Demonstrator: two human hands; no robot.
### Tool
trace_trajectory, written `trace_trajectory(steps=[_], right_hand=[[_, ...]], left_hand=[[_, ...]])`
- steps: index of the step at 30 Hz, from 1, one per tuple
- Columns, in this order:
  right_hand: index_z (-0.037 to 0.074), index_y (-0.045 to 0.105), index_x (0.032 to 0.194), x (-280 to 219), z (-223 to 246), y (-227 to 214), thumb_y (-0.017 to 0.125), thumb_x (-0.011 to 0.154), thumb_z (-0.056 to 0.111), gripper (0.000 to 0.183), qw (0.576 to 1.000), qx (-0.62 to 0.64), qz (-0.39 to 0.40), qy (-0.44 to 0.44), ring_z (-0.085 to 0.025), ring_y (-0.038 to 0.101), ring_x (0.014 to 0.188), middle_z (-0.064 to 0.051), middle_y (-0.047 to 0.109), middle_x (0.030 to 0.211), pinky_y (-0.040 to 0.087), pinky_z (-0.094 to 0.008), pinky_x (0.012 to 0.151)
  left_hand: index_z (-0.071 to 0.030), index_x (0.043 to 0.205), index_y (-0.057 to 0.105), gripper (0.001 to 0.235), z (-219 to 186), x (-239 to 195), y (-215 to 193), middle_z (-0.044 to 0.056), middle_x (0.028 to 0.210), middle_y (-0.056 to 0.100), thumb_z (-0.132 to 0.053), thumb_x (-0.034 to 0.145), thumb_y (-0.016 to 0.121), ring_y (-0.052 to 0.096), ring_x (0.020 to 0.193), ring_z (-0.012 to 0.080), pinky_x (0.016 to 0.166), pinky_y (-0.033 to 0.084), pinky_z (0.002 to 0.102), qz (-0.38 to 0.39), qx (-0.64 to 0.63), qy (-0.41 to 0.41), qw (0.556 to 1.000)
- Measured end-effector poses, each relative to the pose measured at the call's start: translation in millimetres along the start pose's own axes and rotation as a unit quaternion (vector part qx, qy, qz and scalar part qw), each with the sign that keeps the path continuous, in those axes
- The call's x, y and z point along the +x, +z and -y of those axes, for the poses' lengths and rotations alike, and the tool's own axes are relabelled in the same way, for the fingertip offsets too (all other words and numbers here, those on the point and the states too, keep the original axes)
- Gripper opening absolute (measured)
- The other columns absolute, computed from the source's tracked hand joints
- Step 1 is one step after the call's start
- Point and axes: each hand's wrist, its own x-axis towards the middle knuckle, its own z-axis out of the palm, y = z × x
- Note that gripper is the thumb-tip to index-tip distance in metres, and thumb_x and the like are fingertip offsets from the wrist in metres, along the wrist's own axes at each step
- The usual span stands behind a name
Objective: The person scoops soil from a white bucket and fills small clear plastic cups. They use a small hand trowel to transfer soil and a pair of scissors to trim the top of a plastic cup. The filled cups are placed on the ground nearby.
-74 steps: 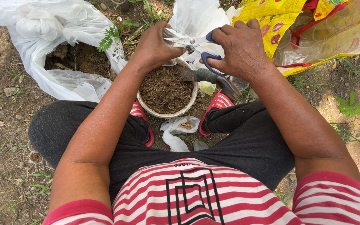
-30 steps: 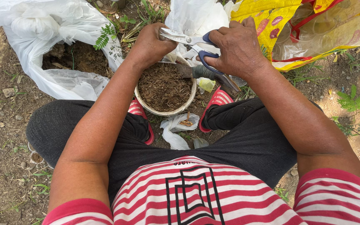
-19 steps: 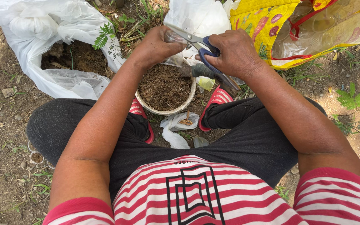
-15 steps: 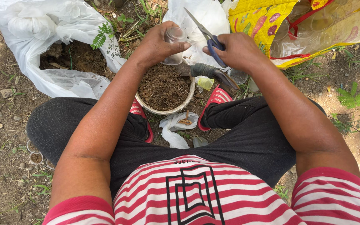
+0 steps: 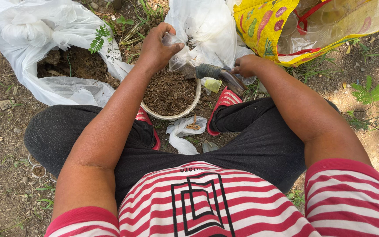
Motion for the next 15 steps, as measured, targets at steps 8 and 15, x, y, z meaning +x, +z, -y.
trace_trajectory(steps=[8, 15], right_hand=[[0.005, 0.069, 0.123, -77.6, 80.6, -87.4, 0.054, 0.106, 0.049, 0.049, 0.946, 0.272, -0.173, -0.043, -0.028, 0.073, 0.104, -0.016, 0.077, 0.113, 0.054, -0.040, 0.095], [0.004, 0.068, 0.123, -110.4, 174.4, -96.7, 0.061, 0.105, 0.038, 0.039, 0.819, 0.402, -0.268, -0.310, -0.016, 0.066, 0.105, -0.007, 0.073, 0.113, 0.053, -0.037, 0.094]], left_hand=[[-0.012, 0.105, 0.042, 0.030, 19.5, 12.5, 7.1, 0.011, 0.103, 0.063, -0.030, 0.099, 0.066, 0.071, 0.081, 0.0154, 0.058, 0.068, 0.030, -0.040, -0.185, -0.080, 0.979], [-0.008, 0.106, 0.046, 0.048, 17.5, 0.8, 17.0, 0.013, 0.097, 0.063, -0.055, 0.099, 0.056, 0.072, 0.073, 0.0158, 0.060, 0.064, 0.028, 0.037, -0.262, -0.081, 0.961]])
